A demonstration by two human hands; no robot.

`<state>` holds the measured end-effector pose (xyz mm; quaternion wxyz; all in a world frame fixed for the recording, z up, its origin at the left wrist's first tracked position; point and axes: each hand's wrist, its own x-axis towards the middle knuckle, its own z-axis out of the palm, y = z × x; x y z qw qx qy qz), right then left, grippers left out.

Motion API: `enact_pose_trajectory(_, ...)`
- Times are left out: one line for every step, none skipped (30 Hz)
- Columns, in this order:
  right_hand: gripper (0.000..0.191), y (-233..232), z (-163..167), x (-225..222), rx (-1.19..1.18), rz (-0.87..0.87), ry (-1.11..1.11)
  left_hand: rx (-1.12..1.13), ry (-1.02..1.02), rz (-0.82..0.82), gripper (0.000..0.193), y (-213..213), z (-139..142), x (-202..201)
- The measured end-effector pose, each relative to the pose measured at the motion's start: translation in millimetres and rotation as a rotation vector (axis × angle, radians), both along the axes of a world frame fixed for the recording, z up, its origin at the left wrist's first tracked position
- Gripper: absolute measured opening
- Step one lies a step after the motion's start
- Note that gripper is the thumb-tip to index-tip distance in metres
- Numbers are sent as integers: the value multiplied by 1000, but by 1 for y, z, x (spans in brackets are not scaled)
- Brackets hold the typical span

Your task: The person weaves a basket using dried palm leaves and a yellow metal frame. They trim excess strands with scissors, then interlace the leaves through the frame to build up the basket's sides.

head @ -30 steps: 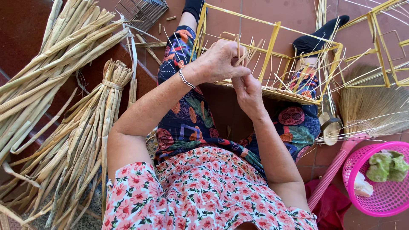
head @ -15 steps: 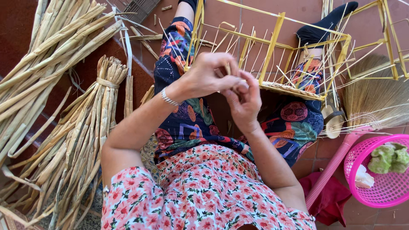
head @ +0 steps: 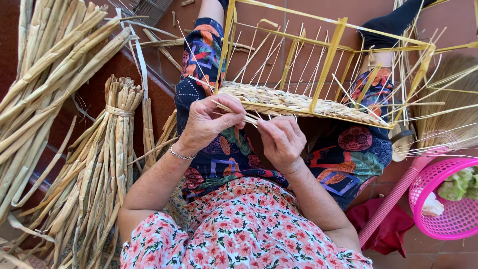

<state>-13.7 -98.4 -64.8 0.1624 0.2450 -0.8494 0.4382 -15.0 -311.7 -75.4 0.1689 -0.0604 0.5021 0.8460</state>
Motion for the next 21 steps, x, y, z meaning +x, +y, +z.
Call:
enact_pose_trajectory(27,-2,0,-4,-7,-3,-27,-25,38,-6,11,-2,-3,-4)
enact_pose_trajectory(27,-5,-1,-7,-15,-5,-54,-52,77,-12,12,-5,-5,-9)
enact_pose_trajectory(25,-6,0,-9,8,-15,-80,-195,201,-1,13,-9,-7,-13)
enact_pose_trajectory(24,-9,1,-10,31,-23,-106,-339,324,9,14,-13,-8,-18)
enact_pose_trajectory(22,-11,3,-12,53,-30,-134,-484,445,19,16,-16,-9,-22)
enact_pose_trajectory(21,-13,5,-13,47,-38,-181,-536,478,2,16,-20,-10,-26)
enact_pose_trajectory(19,-16,5,-14,42,-46,-229,-587,510,-17,15,-26,-11,-29)
enact_pose_trajectory(17,-18,6,-15,37,-53,-275,-640,542,-36,15,-30,-12,-31)
enact_pose_trajectory(15,-22,6,-16,40,-66,-315,-690,562,-40,15,-32,-13,-31)
enact_pose_trajectory(14,-24,6,-17,44,-81,-355,-738,583,-46,16,-33,-14,-31)
enact_pose_trajectory(12,-26,6,-18,48,-97,-395,-786,604,-53,16,-33,-15,-31)
enact_pose_trajectory(12,-28,5,-19,75,-97,-388,-841,642,-56,18,-33,-17,-30)
enact_pose_trajectory(12,-29,3,-21,103,-95,-380,-896,681,-58,20,-33,-19,-29)
enact_pose_trajectory(12,-30,2,-22,131,-94,-373,-951,718,-61,22,-32,-20,-28)
enact_pose_trajectory(12,-31,-1,-24,149,-96,-361,-1015,760,-90,24,-32,-22,-27)
enact_pose_trajectory(11,-32,-3,-25,166,-98,-347,-1081,805,-119,26,-32,-24,-26)
enact_pose_trajectory(11,-34,-6,-27,183,-100,-332,-1146,850,-148,28,-32,-25,-25)
enact_pose_trajectory(12,-34,-9,-28,209,-102,-322,-1188,883,-167,29,-33,-26,-25)
enact_pose_trajectory(12,-35,-12,-30,235,-102,-312,-1230,917,-185,31,-33,-26,-24)
enact_pose_trajectory(13,-35,-15,-31,260,-104,-299,-1272,951,-202,34,-34,-26,-24)
enact_pose_trajectory(13,-35,-19,-32,266,-106,-293,-1311,961,-223,34,-34,-25,-23)
